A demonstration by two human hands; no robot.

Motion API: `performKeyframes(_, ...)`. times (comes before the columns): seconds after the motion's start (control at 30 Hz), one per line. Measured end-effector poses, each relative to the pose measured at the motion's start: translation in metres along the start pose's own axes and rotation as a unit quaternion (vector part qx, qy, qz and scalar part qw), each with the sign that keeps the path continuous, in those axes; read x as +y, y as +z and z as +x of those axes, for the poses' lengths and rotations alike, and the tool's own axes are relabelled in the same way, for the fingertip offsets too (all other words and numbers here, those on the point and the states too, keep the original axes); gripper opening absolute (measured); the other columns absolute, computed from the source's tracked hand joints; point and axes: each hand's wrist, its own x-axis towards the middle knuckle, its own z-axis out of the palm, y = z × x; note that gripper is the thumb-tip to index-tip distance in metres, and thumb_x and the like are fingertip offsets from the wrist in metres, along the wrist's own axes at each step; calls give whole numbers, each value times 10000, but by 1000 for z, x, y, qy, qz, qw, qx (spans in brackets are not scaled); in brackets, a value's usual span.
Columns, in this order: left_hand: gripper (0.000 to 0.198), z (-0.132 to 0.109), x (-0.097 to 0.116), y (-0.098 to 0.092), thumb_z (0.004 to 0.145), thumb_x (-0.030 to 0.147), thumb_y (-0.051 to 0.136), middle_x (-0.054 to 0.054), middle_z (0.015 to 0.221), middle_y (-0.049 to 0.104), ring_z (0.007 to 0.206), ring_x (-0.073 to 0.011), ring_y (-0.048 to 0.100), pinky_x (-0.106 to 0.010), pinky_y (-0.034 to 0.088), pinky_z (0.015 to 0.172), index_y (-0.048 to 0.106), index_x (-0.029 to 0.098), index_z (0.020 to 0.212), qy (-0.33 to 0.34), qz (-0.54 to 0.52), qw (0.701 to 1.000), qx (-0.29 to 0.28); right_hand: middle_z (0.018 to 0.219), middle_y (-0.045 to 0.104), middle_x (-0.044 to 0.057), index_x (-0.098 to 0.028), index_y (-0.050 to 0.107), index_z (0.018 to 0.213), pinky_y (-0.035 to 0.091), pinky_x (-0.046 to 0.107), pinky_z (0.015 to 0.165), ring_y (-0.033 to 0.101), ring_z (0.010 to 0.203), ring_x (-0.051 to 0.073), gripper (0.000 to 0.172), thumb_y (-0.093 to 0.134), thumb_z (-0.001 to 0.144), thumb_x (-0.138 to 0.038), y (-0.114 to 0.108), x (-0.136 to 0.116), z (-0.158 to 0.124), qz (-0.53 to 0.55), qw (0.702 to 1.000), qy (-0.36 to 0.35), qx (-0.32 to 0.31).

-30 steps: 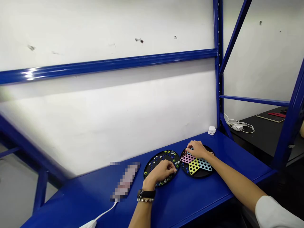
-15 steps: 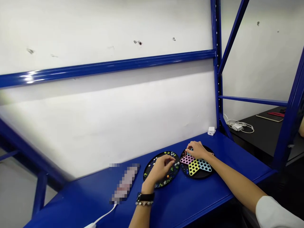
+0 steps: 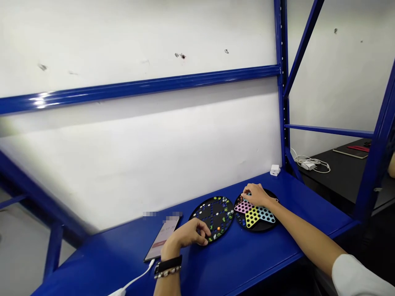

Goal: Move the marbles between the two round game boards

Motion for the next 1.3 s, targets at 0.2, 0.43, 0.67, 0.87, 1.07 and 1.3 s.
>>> performKeyframes(0.2,252,-1,-5,-1,523,358,745,38,631,588,649,-154,536,-250,360,604,762,216,730,-25,53,997,53,922,667,51,-228,682,793,369,440,924,607,902,221,305,487,930,-418,-1,-3,-1,6,1000,1,5)
performKeyframes(0.43,381,13,37,21,799,530,566,-7,701,639,648,-151,535,-256,382,599,715,179,812,118,44,966,226,925,671,47,-226,678,786,362,433,914,611,886,211,299,492,929,-412,2,0,1,4,1000,-3,13)
performKeyframes(0.67,267,43,69,74,900,398,539,-37,992,708,783,-182,610,-293,455,738,722,262,1040,221,113,936,248,946,688,48,-224,691,840,355,388,876,609,911,215,248,519,910,-388,5,2,2,-9,1000,-7,22)
performKeyframes(0.87,292,45,68,84,951,331,466,-32,996,695,898,-186,632,-278,454,780,746,281,1015,246,144,932,223,946,682,47,-219,691,837,344,381,871,605,913,211,253,519,913,-387,6,2,2,-14,1000,-8,15)
performKeyframes(1.07,357,41,53,63,975,275,359,-49,1133,652,1006,-203,628,-304,475,862,660,264,1165,169,147,910,348,943,680,49,-226,691,811,352,413,898,608,912,220,288,499,920,-411,4,3,2,-5,1000,-5,5)
performKeyframes(1.3,409,43,22,47,929,169,340,-64,1250,636,1155,-223,589,-339,469,956,639,224,1203,93,165,922,338,1032,701,40,-240,710,992,405,373,879,616,914,209,223,543,903,-358,10,-18,-1,28,997,-69,-32)
